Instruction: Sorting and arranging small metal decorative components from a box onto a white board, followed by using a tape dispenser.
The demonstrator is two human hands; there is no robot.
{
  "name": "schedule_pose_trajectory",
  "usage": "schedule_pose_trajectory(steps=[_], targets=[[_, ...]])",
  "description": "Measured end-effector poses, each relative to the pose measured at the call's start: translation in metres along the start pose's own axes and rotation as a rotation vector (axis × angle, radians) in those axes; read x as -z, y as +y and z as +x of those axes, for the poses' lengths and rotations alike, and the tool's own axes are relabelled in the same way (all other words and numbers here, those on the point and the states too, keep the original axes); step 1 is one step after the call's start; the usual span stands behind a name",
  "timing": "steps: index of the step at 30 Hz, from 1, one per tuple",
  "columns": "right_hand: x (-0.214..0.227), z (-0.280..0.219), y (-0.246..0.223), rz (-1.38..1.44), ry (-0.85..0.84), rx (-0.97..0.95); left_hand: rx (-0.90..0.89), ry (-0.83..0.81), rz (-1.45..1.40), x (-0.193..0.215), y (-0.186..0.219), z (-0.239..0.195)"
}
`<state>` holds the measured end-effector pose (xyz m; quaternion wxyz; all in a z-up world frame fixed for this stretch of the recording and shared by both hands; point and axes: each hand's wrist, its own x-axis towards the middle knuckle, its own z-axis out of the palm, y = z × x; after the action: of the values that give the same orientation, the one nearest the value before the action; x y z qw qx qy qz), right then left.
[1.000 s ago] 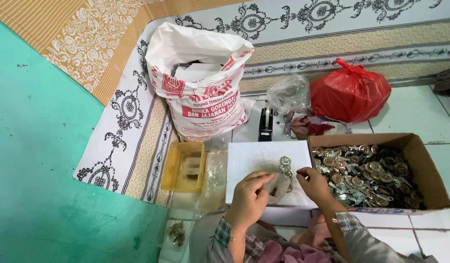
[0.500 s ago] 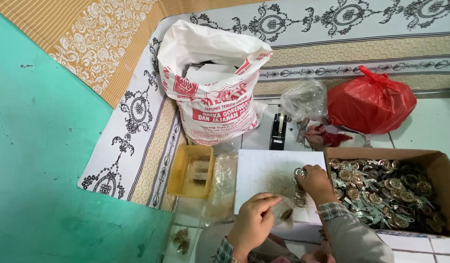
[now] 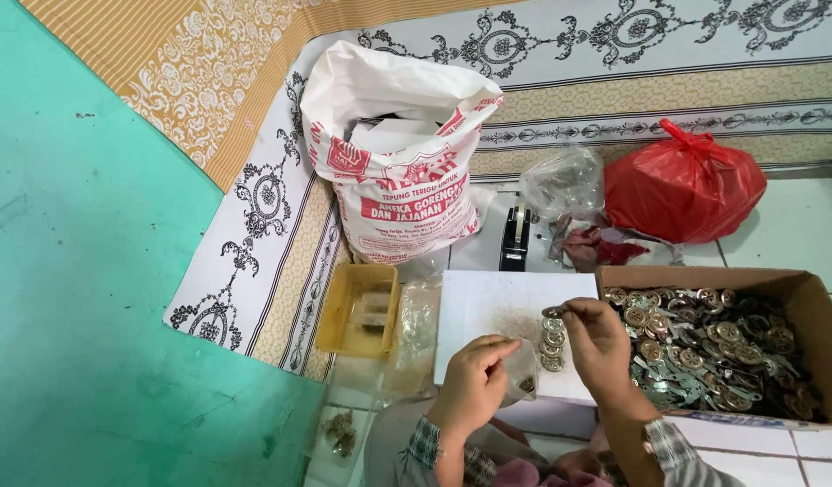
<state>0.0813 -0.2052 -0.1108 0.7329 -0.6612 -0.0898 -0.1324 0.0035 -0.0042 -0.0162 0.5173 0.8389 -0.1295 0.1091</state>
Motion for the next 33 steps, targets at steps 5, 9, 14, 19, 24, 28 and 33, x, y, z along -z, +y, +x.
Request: schedule_pose_trajectory(steps=[5,9,14,19,24,28,33], targets=[[-0.010,-0.003,-0.104,-0.236,-0.281,0.483,-0.015,-0.002,0.017,-0.012,0.007,0.008],[-0.011,-0.005,-0.108,-0.400,-0.420,0.440,0.015,-0.003,0.019,-0.019,0.002,0.004],[0.007,-0.003,-0.072,-0.348,-0.275,0.384,0.011,-0.026,0.025,-0.013,0.012,0.007],[0.025,0.007,-0.020,-0.395,0.041,0.060,-0.148,0.040,0.022,0.020,0.081,0.008],[0.034,0.015,0.051,-0.659,-0.113,-0.350,-0.169,0.003,0.103,0.016,0.054,0.015],[0.037,0.024,0.093,-1.010,-0.233,-0.346,-0.112,-0.008,0.058,0.009,0.036,0.011],[0.023,0.033,0.108,-1.248,-0.315,-0.450,-0.045,-0.035,0.050,0.016,0.027,0.006]])
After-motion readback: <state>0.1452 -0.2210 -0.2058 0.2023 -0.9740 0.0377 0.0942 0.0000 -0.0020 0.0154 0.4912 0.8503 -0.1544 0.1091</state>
